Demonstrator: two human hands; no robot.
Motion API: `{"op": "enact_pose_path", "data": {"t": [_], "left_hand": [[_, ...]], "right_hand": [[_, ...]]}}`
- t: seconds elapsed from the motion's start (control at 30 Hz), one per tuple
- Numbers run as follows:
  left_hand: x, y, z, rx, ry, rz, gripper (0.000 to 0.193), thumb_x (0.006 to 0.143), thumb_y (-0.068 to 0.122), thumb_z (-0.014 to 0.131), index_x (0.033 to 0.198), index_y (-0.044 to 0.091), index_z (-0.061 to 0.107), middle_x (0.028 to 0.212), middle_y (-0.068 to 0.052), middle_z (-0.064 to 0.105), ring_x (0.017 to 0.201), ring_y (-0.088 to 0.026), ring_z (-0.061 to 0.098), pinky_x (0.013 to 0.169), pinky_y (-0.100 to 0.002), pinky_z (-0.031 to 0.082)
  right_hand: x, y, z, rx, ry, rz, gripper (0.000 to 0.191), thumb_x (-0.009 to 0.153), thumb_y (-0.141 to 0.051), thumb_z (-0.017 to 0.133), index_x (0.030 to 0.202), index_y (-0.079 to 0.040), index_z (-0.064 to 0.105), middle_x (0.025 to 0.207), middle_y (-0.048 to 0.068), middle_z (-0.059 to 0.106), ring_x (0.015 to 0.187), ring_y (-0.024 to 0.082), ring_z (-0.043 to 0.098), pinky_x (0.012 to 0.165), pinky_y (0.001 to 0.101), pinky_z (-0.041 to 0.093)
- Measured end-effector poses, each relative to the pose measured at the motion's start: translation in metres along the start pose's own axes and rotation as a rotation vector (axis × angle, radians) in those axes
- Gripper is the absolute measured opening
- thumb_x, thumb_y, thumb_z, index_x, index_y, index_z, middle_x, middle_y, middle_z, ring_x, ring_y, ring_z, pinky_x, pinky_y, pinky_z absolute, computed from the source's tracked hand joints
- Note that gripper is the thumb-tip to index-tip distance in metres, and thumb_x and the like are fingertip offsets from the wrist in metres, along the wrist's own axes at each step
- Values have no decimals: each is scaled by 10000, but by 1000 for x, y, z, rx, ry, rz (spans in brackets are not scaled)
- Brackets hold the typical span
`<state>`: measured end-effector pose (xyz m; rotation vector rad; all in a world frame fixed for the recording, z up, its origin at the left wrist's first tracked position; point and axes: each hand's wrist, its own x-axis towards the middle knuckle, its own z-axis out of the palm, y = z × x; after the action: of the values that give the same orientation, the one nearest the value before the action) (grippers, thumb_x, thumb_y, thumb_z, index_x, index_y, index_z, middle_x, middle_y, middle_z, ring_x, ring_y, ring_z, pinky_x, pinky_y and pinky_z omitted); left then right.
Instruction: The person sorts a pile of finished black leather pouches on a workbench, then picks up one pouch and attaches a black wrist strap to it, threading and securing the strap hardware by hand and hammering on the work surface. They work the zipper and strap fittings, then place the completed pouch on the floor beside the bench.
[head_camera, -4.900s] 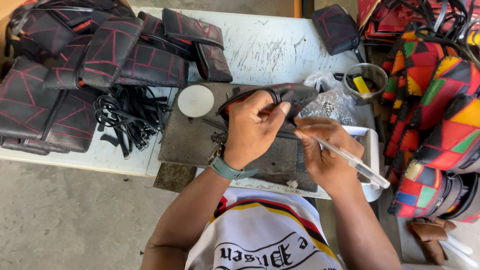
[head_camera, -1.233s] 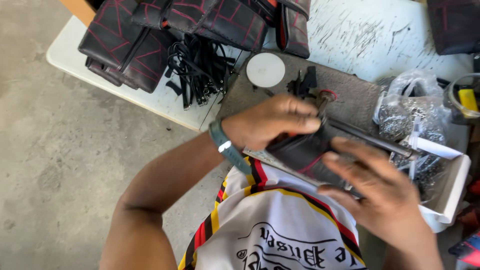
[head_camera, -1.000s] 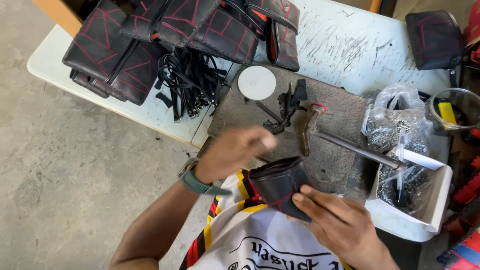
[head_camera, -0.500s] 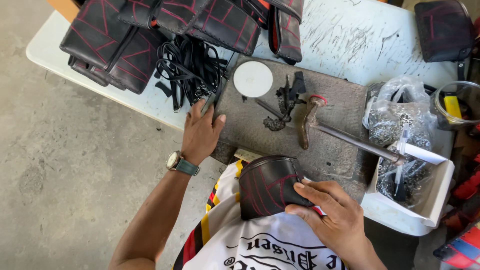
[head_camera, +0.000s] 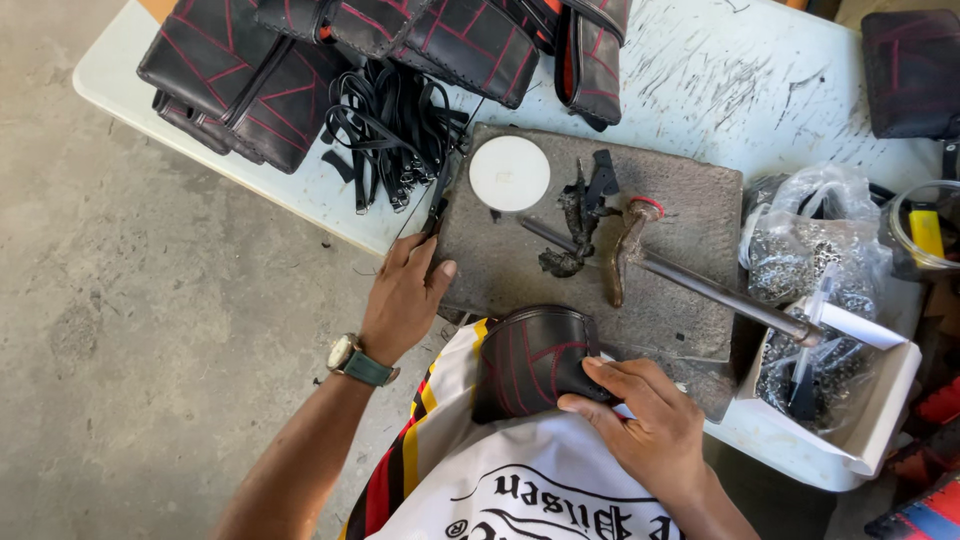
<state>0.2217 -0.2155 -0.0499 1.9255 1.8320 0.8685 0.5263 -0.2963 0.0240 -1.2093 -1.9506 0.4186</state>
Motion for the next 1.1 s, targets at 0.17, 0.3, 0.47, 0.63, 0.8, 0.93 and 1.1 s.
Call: {"op": "enact_pose_path", "data": {"t": [0.17, 0.3, 0.47, 0.63, 0.8, 0.93, 1.1], "left_hand": [[50, 13, -10, 79, 55, 183, 633, 906, 352, 731, 1398, -9, 562, 1379, -180, 539, 1212, -392, 590, 1013, -500, 469], [106, 33, 7, 98, -152, 96, 768, 767, 336, 834, 1410, 43, 533, 1407, -246, 428, 1134, -453, 567, 961, -520, 467], [147, 38, 12, 102, -233, 91, 631, 829, 329, 786, 1397, 131, 595, 1473, -165, 454, 1094, -384, 658, 937, -467, 537], [157, 30, 25, 219, -103, 328, 502, 838, 268, 808, 1283, 76, 678, 1323, -189, 560, 985, -373, 685, 872, -497, 525], [150, 48, 63, 91, -330, 580, 286, 869, 47, 677, 1148, 80, 729, 1258, -171, 639, 812, -261, 719, 737, -371, 599], [159, 72, 86, 250, -366, 905, 139, 887, 52, 648, 1004, 70, 721, 1132, -143, 643, 783, -276, 681, 727, -401, 571], [174, 91, 96, 439, -375, 1081, 113, 881, 165, 624, 805, 128, 698, 977, -118, 630, 926, -278, 653, 766, -469, 526]], "right_hand": [[-5, -1, 4, 28, -3, 81, 469, 664, -235, 921, 1036, -5, 752, 980, 112, 748, 821, 190, 761, 672, 266, 620], [-4, -4, 4, 14, -2, 41, 474, 667, -245, 919, 1040, -9, 746, 984, 112, 748, 817, 190, 755, 657, 273, 608], [1, -6, 3, 4, 13, 87, 497, 658, -260, 918, 1063, -26, 750, 989, 100, 746, 816, 185, 756, 677, 263, 619], [-1, -5, 2, -24, -14, 94, 513, 665, -264, 913, 1089, -29, 746, 996, 99, 744, 826, 189, 753, 686, 277, 609], [-5, -8, 7, -59, -21, 116, 522, 661, -278, 913, 1095, -39, 747, 992, 99, 740, 801, 190, 749, 666, 283, 607], [-4, -16, 10, -98, -30, 128, 520, 653, -299, 910, 1083, -55, 750, 1008, 94, 743, 787, 192, 745, 660, 294, 603], [4, -14, 8, -64, -22, 81, 527, 659, -295, 899, 1104, -58, 743, 1016, 86, 744, 820, 196, 762, 681, 283, 621]]}}
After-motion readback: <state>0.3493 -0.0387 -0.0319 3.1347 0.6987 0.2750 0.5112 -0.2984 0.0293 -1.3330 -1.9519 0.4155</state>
